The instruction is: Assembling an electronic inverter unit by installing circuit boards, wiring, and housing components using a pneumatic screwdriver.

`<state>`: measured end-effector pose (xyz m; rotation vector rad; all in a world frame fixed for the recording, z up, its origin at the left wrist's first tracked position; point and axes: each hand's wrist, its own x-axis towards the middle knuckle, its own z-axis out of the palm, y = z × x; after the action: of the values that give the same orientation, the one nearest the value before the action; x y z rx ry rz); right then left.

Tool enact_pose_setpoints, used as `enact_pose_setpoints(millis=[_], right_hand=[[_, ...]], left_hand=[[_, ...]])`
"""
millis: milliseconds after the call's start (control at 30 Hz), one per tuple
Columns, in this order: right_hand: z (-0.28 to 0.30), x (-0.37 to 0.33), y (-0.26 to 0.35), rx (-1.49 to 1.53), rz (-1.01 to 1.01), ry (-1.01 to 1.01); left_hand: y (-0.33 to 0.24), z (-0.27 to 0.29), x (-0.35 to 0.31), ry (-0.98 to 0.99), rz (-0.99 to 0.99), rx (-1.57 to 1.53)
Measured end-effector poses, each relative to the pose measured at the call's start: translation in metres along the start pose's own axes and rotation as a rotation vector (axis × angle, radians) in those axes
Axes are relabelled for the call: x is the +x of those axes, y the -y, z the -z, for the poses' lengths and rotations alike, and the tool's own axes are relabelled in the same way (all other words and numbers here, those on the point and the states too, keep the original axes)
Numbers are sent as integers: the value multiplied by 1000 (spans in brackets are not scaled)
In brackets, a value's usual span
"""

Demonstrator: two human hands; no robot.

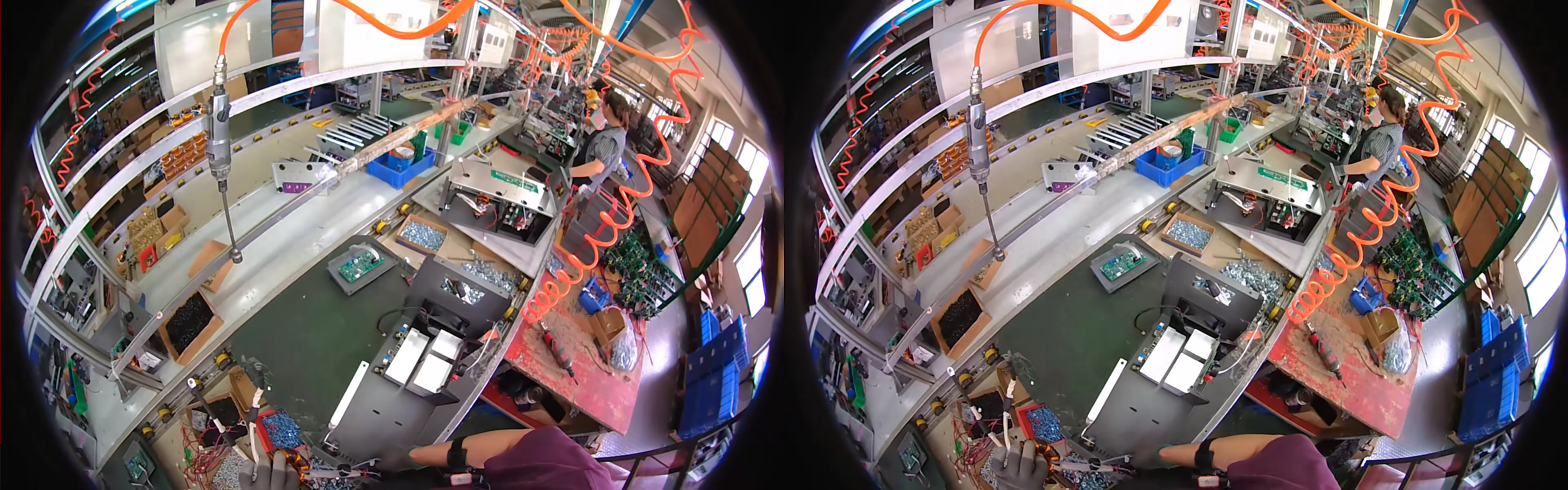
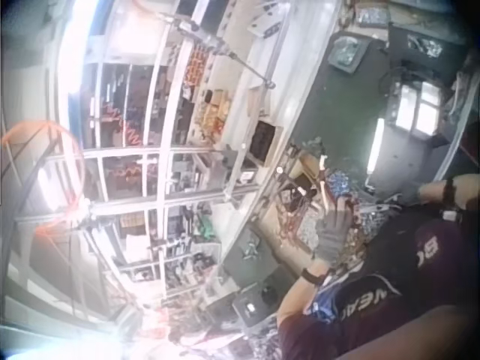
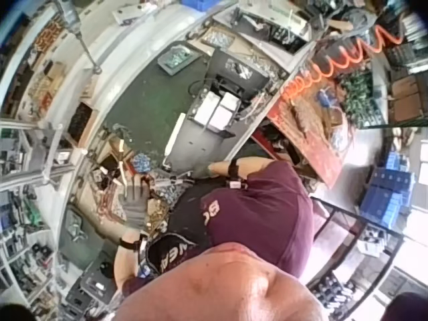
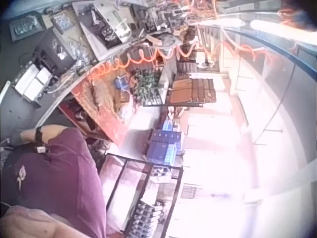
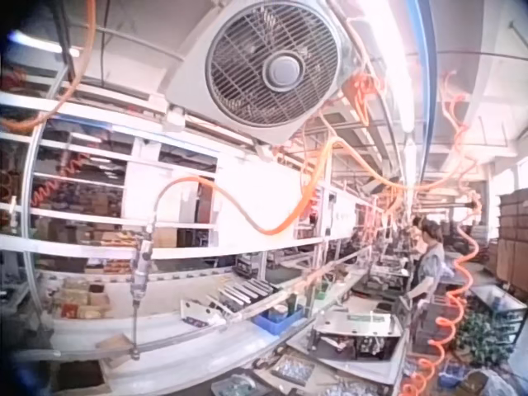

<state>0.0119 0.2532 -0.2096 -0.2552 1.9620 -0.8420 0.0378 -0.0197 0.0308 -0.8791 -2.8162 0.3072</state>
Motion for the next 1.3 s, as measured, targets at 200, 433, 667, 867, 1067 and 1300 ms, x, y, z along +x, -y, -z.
enact_pose_setpoints(millis=[200, 433, 667, 867, 1067, 1300], right_hand=[[0, -6, -1, -99, 140, 43], [12, 4, -5, 180, 178, 304], [20, 32, 35, -20, 155, 254], [31, 32, 68, -23, 149, 220], [35, 30, 78, -13, 150, 193], [40, 24, 75, 34, 150, 146]], left_hand=[[2, -3, 7, -170, -141, 153], [-11, -2, -3, -350, -130, 76], [-13, -15, -4, -405, -177, 55], [-6, -8, -8, -467, -296, 131], [-8, 0, -8, -490, -232, -24], [-7, -14, -3, -547, -117, 181]])
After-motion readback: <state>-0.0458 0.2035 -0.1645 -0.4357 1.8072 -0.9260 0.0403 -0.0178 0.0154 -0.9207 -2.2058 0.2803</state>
